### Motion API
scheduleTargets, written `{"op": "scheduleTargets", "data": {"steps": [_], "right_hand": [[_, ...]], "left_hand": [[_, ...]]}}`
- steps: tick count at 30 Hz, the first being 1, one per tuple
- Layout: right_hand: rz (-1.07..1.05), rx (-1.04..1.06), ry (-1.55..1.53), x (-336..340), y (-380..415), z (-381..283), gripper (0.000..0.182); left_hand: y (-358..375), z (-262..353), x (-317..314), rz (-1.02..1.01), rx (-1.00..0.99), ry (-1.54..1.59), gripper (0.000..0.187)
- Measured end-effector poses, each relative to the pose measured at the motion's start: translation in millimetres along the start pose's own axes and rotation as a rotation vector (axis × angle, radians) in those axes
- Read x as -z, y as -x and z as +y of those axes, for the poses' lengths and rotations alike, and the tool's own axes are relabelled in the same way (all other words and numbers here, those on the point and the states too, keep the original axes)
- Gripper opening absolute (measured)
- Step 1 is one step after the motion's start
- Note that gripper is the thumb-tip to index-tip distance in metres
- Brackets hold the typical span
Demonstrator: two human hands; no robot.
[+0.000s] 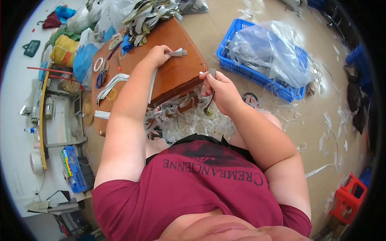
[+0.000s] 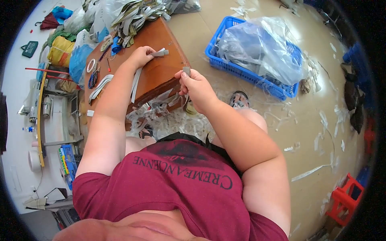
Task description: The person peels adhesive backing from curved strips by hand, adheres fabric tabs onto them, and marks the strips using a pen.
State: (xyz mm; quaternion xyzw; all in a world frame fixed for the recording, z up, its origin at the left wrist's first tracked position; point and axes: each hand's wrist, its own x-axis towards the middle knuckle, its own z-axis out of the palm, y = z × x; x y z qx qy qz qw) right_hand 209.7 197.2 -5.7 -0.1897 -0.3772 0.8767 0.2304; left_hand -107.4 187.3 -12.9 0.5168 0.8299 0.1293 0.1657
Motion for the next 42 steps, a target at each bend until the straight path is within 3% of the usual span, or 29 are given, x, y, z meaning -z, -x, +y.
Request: {"op": "scheduleTargets", "data": {"steps": [3,6,9,11,19,24,27,32,35,42], "right_hand": [[0.027,0.014,-0.003,2,0,2,0.019],[0.064,0.04,0.036,4,-1,4,0.017],[0.109,0.068,0.095,5,-1,4,0.014],[0.121,0.091,0.068,7,-1,7,0.015],[-0.171,0.236,-0.31,-16,25,-11,0.025],[-0.322,0.172,-0.379,-10,30,-11,0.031],[-0.22,0.178,-0.261,-20,37,-15,0.031],[-0.266,0.143,-0.291,-14,33,-13,0.03],[-0.251,0.148,-0.246,-11,31,-13,0.031],[-0.212,0.135,-0.315,-7,29,-16,0.034]], "left_hand": [[4,-1,-8,0.06,0.02,-0.035,0.025],[20,5,-15,0.151,0.01,0.2,0.031],[53,34,-5,0.044,0.041,0.34,0.031],[82,60,3,-0.023,0.043,0.616,0.028],[193,128,0,-0.277,-0.183,1.294,0.031],[211,140,-12,-0.291,-0.16,1.399,0.035],[213,143,-17,-0.309,-0.162,1.478,0.04],[211,139,-29,-0.312,-0.209,1.529,0.045],[213,149,-29,-0.221,-0.144,1.359,0.044],[203,143,-42,-0.25,-0.125,1.592,0.035]]}}
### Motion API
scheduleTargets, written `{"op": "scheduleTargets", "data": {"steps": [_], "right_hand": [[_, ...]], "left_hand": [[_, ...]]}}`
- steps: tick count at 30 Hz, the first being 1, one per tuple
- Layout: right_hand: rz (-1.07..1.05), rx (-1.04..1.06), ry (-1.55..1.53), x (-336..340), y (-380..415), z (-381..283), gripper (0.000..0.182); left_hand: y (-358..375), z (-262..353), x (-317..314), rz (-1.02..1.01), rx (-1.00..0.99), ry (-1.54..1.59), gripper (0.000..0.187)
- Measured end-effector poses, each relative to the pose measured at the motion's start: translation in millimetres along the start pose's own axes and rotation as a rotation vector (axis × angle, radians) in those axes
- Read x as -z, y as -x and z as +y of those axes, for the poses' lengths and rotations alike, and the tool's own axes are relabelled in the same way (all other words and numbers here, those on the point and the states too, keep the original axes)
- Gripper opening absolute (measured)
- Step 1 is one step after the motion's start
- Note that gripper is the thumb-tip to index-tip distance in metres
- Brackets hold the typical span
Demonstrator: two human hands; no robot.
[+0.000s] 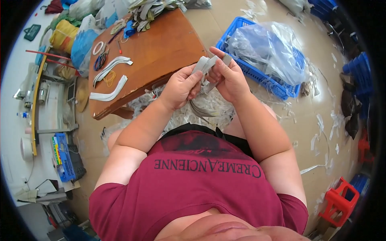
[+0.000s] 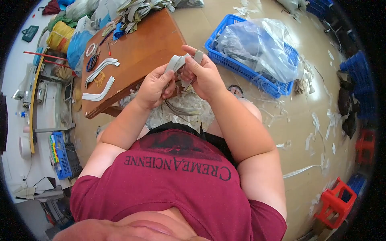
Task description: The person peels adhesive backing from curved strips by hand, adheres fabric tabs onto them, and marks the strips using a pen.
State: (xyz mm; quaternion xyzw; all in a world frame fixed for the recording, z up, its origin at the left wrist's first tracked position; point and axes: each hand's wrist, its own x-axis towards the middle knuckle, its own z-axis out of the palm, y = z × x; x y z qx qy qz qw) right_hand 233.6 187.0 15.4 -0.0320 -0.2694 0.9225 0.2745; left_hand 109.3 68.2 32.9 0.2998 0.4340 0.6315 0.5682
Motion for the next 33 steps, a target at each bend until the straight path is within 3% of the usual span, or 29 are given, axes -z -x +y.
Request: {"op": "scheduleTargets", "data": {"steps": [8,18,33], "right_hand": [[-0.015,-0.077,0.052,9,1,11,0.036],[0.11,-0.031,0.029,2,-1,16,0.028],[0.216,0.088,0.362,-3,1,14,0.015]], "left_hand": [[-2,-3,3,0.037,-0.099,0.18,0.036],[-1,-12,1,0.071,-0.102,0.062,0.03],[-2,-13,-4,0.21,-0.15,0.045,0.017]]}}
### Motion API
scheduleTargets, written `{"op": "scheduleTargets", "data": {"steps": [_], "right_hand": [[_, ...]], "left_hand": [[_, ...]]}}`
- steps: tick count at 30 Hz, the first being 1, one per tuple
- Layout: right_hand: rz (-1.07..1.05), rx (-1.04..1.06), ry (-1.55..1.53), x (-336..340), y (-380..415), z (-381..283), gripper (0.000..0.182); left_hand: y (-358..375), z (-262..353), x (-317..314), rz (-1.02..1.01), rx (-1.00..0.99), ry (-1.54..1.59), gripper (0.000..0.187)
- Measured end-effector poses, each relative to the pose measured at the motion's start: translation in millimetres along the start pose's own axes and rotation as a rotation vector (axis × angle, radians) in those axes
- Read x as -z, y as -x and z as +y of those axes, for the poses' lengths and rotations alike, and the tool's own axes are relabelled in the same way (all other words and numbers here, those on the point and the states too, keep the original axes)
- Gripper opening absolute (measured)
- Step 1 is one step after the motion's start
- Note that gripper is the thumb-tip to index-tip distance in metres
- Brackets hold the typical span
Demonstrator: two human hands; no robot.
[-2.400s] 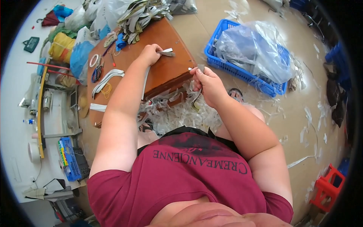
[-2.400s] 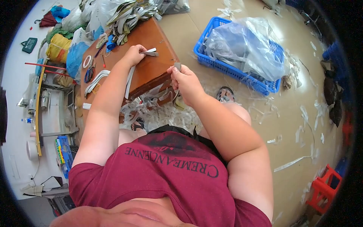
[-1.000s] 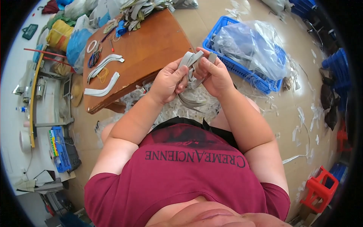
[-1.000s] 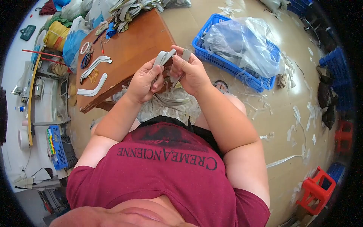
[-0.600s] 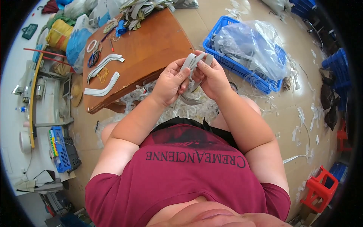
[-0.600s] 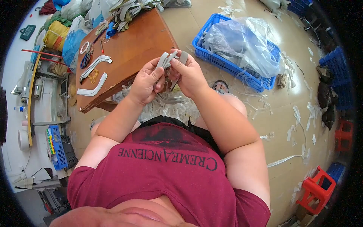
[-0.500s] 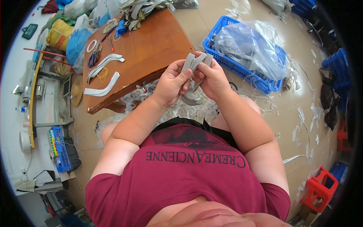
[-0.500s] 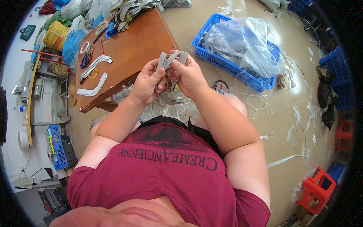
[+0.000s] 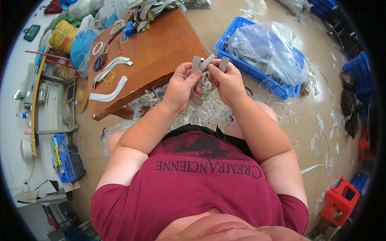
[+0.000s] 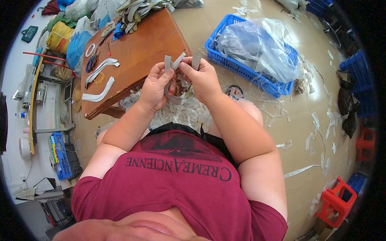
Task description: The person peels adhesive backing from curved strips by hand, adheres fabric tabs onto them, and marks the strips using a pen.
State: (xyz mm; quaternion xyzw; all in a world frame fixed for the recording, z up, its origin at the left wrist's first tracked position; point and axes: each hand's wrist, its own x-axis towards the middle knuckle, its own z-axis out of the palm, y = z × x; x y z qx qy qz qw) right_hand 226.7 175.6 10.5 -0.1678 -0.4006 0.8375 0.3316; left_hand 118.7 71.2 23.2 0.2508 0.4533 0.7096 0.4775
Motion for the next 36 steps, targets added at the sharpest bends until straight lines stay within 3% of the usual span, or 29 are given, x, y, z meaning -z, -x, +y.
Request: {"op": "scheduleTargets", "data": {"steps": [5,14,17,18,21,25,26,30,36], "right_hand": [[-0.005,-0.003,0.029,4,0,-2,0.015],[0.088,0.076,0.29,4,0,-10,0.013],[0.104,0.12,0.425,10,-1,-9,0.012],[0.104,0.131,0.481,12,-2,-7,0.012],[0.024,0.149,0.424,11,-2,-1,0.012],[-0.033,0.149,0.358,8,0,3,0.013],[-0.042,0.145,0.344,8,0,3,0.013],[-0.084,0.054,0.235,4,6,-8,0.012],[-0.121,0.161,0.293,9,1,1,0.011]], "left_hand": [[0,-1,3,0.001,-0.005,-0.162,0.013],[-3,7,7,0.185,-0.062,-0.056,0.014],[-3,22,17,0.144,-0.122,-0.15,0.016],[-1,28,20,0.08,-0.051,-0.141,0.018],[2,32,8,-0.025,0.079,-0.16,0.022],[-4,11,13,0.014,0.136,-0.074,0.018],[-4,7,11,-0.018,0.063,-0.05,0.013],[-4,5,11,-0.01,0.116,0.015,0.009],[-6,3,12,-0.007,0.116,0.078,0.004]]}}
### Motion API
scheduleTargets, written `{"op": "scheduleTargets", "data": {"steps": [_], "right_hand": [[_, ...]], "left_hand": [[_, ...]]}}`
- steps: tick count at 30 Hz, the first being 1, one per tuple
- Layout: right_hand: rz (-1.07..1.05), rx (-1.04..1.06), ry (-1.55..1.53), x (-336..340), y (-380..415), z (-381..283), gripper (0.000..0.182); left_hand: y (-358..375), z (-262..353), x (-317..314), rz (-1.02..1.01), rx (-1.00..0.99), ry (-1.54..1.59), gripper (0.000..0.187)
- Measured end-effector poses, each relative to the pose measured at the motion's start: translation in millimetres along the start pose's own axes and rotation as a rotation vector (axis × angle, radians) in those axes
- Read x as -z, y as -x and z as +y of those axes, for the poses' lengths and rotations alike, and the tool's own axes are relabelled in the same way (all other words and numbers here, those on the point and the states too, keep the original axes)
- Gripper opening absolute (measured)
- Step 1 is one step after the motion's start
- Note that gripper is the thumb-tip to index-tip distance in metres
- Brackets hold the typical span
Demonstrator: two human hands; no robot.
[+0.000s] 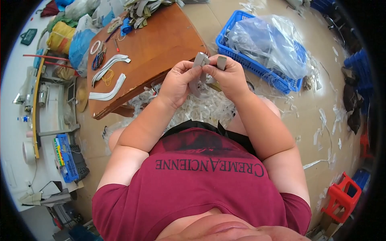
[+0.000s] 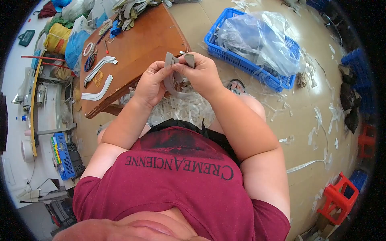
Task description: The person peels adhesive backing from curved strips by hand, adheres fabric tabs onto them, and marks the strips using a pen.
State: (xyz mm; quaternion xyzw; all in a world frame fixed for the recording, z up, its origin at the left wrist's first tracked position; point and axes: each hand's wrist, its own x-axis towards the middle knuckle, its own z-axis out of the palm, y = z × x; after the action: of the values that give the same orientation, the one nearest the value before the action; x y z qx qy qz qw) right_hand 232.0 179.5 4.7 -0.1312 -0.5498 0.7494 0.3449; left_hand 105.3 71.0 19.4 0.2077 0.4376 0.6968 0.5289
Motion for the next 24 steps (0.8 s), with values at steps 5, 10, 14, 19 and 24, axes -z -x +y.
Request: {"op": "scheduleTargets", "data": {"steps": [5,10,14,19,24], "right_hand": [[0.0,0.084,0.217,2,0,1,0.008],[0.1,-0.065,0.164,-3,1,-6,0.008],[0.22,-0.129,0.201,0,-3,-5,0.011],[0.126,-0.137,0.019,0,2,-3,0.013],[0.06,-0.128,-0.033,2,2,-1,0.013]], "left_hand": [[0,-2,1,-0.003,0.027,0.058,0.004],[5,4,-9,0.087,0.047,0.046,0.004],[7,4,-8,0.117,-0.021,-0.049,0.01],[1,-9,3,0.016,-0.112,-0.189,0.026],[1,-5,2,-0.019,-0.003,-0.156,0.026]]}}
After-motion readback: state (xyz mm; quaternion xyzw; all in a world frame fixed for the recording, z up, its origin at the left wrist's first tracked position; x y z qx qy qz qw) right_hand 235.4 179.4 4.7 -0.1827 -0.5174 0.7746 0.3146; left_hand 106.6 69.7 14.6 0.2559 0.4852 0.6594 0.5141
